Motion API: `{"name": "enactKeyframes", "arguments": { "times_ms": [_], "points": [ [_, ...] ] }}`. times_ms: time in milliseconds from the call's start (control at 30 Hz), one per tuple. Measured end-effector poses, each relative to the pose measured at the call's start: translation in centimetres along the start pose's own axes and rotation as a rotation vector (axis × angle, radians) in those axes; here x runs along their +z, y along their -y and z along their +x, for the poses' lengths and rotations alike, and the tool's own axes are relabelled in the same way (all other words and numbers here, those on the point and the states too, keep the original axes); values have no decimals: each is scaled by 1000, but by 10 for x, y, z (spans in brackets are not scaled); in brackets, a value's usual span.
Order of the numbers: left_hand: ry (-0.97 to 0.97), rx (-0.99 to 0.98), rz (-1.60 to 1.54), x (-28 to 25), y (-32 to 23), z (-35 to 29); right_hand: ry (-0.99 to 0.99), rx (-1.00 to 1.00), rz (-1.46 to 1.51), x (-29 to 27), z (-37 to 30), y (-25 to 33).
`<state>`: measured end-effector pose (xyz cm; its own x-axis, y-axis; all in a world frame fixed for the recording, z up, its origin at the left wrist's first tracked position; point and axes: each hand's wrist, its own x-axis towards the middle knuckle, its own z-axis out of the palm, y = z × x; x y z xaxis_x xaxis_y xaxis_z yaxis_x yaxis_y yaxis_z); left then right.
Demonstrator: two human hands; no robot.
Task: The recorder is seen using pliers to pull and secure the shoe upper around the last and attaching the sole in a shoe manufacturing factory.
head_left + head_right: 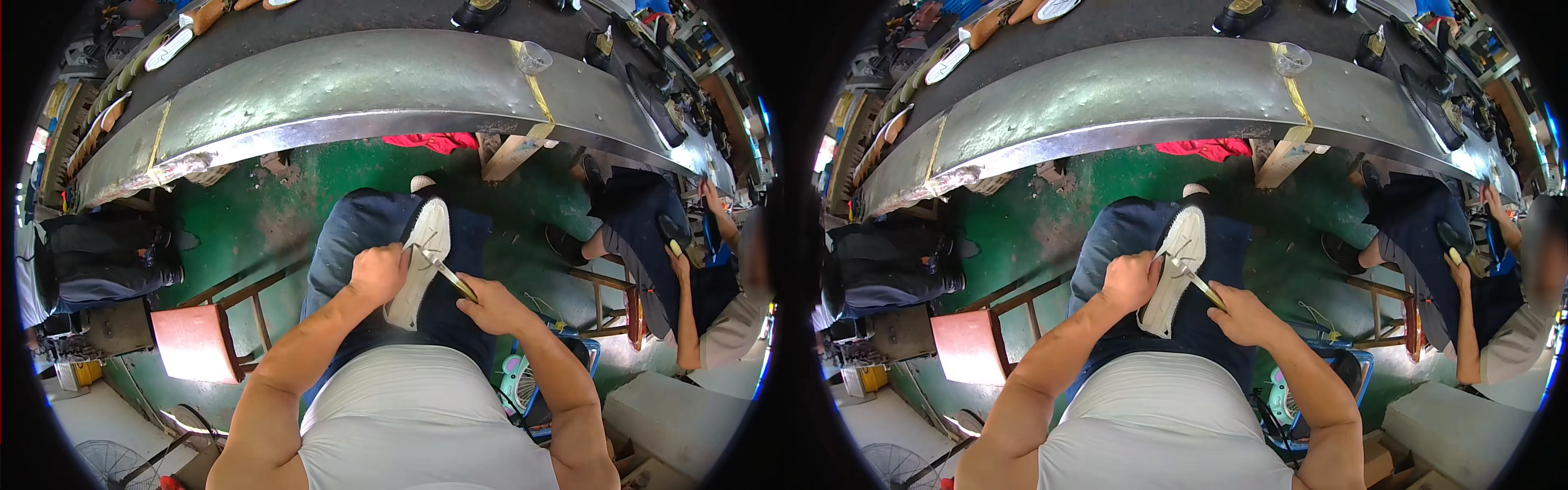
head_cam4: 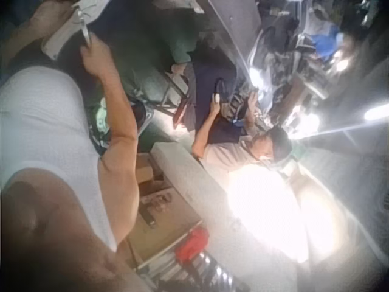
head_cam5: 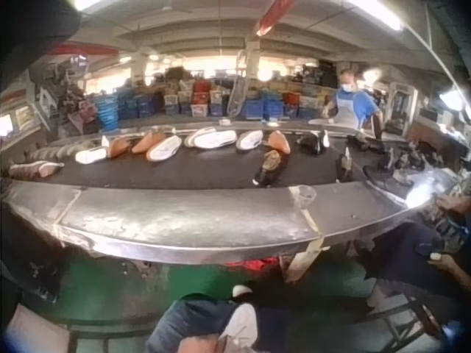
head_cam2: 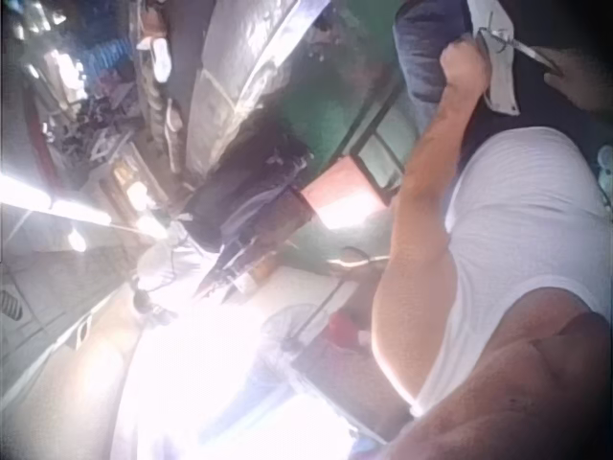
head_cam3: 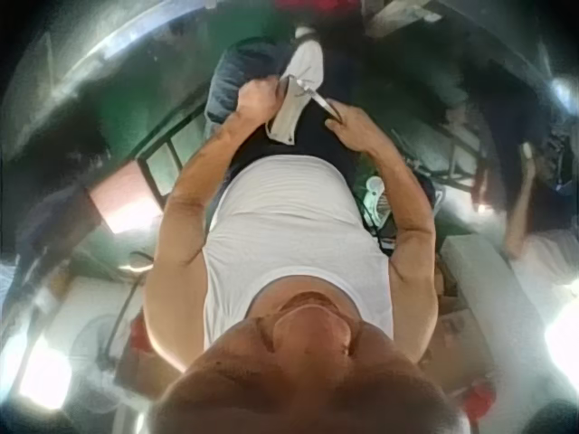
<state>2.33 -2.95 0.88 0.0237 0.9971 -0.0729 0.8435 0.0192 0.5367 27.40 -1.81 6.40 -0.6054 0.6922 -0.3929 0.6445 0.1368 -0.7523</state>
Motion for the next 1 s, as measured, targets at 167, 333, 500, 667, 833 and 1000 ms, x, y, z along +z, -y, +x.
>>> {"name": "enactKeyframes", "arguments": {
  "times_ms": [167,333,500,667,833,1000],
  "points": [
    [-104,-8,-66,1,0,-3,259,263,399,-17,20,12],
    [-78,-7,-114,0,12,0,-167,-145,-162,18,30,3],
    [-73,-16,-176,1,12,-5,-10,-102,-114,-12,28,5],
    [-93,136,-43,0,-15,-8,499,358,56,-68,46,40],
    [6,-208,-264,6,9,5,470,165,-501,-64,69,62],
    [344,-533,-1680,30,39,7,151,28,-230,-8,61,13]
  ]
}}
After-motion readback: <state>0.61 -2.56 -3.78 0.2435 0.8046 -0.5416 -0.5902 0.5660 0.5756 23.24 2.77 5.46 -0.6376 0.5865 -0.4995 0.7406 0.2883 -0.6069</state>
